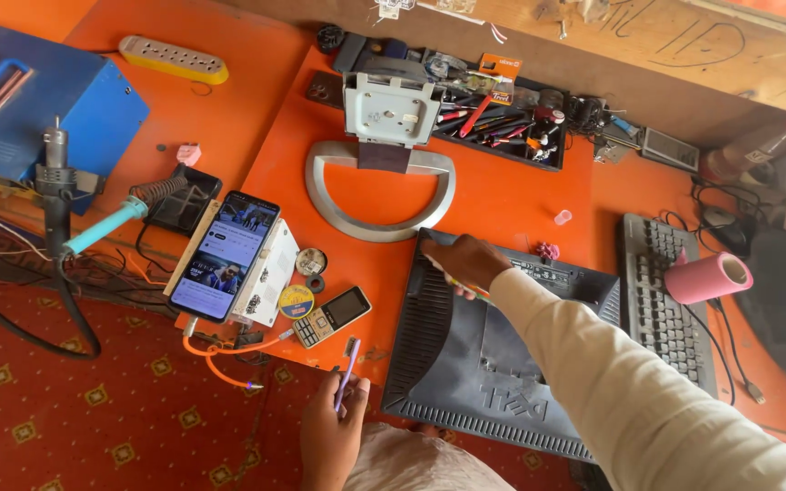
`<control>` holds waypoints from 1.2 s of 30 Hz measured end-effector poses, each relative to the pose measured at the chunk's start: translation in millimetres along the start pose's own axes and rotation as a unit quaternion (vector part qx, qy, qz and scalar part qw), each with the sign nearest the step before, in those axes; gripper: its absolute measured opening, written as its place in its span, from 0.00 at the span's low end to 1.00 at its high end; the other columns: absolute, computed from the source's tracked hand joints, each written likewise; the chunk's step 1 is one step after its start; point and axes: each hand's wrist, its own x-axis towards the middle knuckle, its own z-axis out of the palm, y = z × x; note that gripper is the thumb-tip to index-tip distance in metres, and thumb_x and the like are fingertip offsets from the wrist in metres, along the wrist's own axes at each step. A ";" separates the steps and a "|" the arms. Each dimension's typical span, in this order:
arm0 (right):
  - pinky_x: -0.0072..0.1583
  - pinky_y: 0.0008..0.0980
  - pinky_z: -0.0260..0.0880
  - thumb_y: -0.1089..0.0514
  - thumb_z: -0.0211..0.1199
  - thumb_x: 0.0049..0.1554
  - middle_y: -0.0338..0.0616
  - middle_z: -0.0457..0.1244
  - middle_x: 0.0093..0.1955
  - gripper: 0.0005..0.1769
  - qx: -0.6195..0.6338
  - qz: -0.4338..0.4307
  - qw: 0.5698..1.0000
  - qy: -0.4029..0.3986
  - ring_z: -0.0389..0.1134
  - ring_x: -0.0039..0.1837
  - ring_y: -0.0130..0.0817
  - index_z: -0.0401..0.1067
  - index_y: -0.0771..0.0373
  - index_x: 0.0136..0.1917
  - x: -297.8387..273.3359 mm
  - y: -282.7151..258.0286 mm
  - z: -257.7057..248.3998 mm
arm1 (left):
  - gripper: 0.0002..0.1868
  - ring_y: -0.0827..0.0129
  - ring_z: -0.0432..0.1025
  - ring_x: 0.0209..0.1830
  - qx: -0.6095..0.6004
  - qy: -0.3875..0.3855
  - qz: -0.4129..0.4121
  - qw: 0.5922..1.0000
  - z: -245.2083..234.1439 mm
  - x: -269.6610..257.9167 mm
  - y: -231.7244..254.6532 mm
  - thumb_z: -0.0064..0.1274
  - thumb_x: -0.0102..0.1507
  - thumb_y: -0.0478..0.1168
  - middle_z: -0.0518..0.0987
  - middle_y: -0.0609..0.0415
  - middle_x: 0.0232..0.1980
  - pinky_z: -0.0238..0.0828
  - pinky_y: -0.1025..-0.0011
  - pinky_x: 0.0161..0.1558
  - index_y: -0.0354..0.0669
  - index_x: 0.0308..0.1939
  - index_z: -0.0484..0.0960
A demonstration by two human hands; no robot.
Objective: Cleaning and inspecting the back and internal components of a computer monitor on a workbench.
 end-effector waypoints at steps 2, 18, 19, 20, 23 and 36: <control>0.34 0.38 0.68 0.26 0.53 0.56 0.49 0.64 0.29 0.41 0.013 0.003 1.000 -0.002 0.65 0.28 0.37 0.73 0.69 0.34 10.5 -5.0 -4.9 | 0.13 0.68 0.69 0.20 0.018 0.002 -0.006 1.000 2.0 0.1 5.7 0.58 0.62 0.47 0.78 0.54 0.23 0.63 0.68 0.26 0.40 0.36 0.80; 0.31 0.42 0.62 0.31 0.56 0.56 0.51 0.61 0.29 0.35 0.115 0.119 0.984 0.069 0.64 0.28 0.40 0.72 0.69 0.38 42.1 194.3 -106.6 | 0.14 0.71 0.68 0.20 0.010 -0.024 -0.018 0.999 16.9 15.4 8.0 0.58 0.62 0.48 0.76 0.54 0.21 0.63 0.69 0.26 0.39 0.37 0.81; 0.31 0.42 0.62 0.31 0.56 0.56 0.51 0.61 0.29 0.35 0.117 0.120 0.983 0.071 0.64 0.28 0.40 0.72 0.69 0.38 36.1 194.2 -111.0 | 0.14 0.71 0.68 0.20 0.010 -0.026 -0.016 0.999 19.2 16.5 9.6 0.58 0.62 0.48 0.76 0.54 0.21 0.63 0.69 0.26 0.39 0.37 0.81; 0.32 0.41 0.65 0.29 0.55 0.57 0.52 0.63 0.30 0.35 0.084 0.159 0.981 0.069 0.64 0.28 0.41 0.72 0.67 0.39 30.9 193.3 -114.6 | 0.14 0.70 0.67 0.19 0.016 -0.026 -0.008 1.000 20.5 17.5 11.1 0.58 0.62 0.48 0.76 0.55 0.22 0.63 0.69 0.26 0.40 0.37 0.81; 0.32 0.40 0.65 0.29 0.55 0.58 0.53 0.63 0.30 0.36 0.076 0.162 0.983 0.035 0.64 0.28 0.41 0.72 0.67 0.39 23.1 197.4 -104.9 | 0.13 0.70 0.66 0.19 0.029 -0.030 -0.006 0.999 22.7 21.7 18.5 0.58 0.62 0.48 0.76 0.55 0.21 0.62 0.68 0.26 0.41 0.37 0.82; 0.41 0.30 0.68 0.60 0.73 0.52 0.40 0.68 0.34 0.11 0.274 -0.292 0.905 0.142 0.66 0.36 0.25 0.72 0.65 0.38 102.1 78.3 -83.8 | 0.12 0.74 0.71 0.19 -0.005 -0.016 0.001 1.000 40.3 26.0 40.1 0.57 0.62 0.47 0.81 0.60 0.23 0.64 0.71 0.24 0.41 0.37 0.82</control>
